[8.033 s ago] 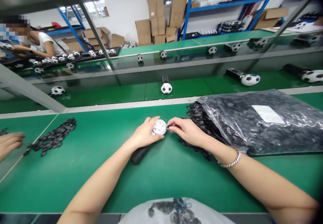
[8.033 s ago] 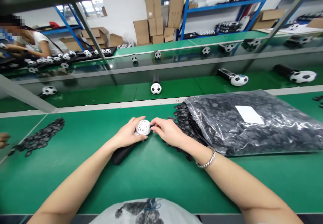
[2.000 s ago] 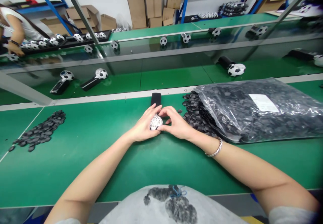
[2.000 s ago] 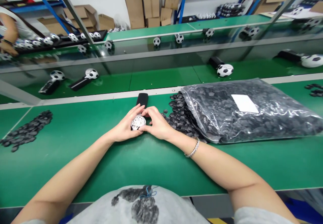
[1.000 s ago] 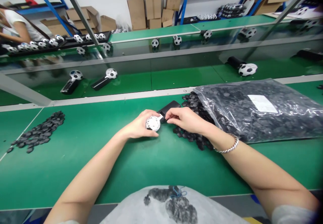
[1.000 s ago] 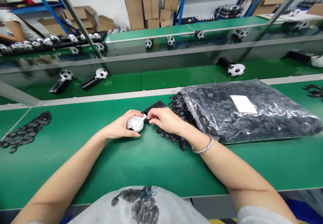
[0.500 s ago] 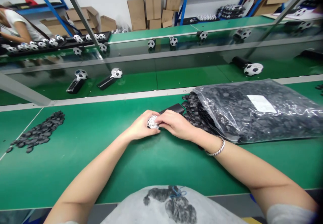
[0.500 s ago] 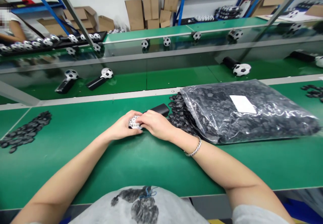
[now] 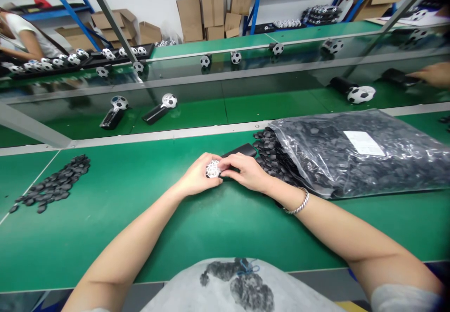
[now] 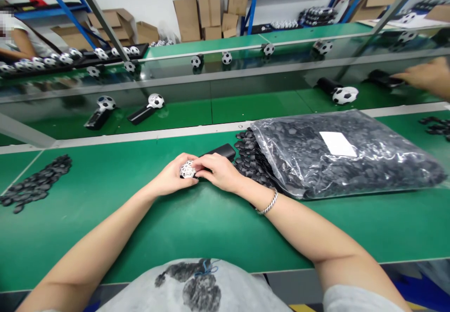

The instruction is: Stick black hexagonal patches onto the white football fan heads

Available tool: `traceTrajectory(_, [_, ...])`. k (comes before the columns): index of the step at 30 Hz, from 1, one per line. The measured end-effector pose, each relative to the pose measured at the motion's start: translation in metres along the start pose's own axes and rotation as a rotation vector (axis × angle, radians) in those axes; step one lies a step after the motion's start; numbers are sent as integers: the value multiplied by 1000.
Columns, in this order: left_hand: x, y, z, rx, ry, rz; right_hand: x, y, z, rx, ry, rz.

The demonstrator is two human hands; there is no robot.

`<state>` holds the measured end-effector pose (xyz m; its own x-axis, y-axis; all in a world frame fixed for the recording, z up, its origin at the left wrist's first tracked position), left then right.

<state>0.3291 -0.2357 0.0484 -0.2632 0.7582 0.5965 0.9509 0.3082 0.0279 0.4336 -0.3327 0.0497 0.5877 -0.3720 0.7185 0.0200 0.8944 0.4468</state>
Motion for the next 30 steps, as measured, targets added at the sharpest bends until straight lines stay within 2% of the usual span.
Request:
traceTrajectory(6, [0, 0, 2, 0, -23, -11, -2, 1, -6, -1, 26, -50])
traceTrajectory(10, [-1, -1, 2, 11, -23, -14, -2, 4, -13, -73, 1, -65])
traceTrajectory(17, [-4, 0, 2, 4, 3, -86, -4, 6, -19, -163, -25, -64])
traceTrajectory(23, [-6, -2, 4, 21, -41, -116, -1, 6, -15, -53, -36, 151])
traceTrajectory(30, [-7, -1, 4, 29, -43, -140, -3, 3, -17, -59, -62, 47])
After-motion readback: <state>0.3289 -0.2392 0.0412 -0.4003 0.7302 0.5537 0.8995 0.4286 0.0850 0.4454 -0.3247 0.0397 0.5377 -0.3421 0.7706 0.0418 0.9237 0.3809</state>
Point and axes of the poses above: each hand's wrist, its own y-axis towards the middle knuckle, its own x-axis out of the back of the hand, z = x × y, the point moved 4 cm from there along y, towards the middle knuckle, and after that the axes turned 5 degrees about -y, right-handed, at the moved point
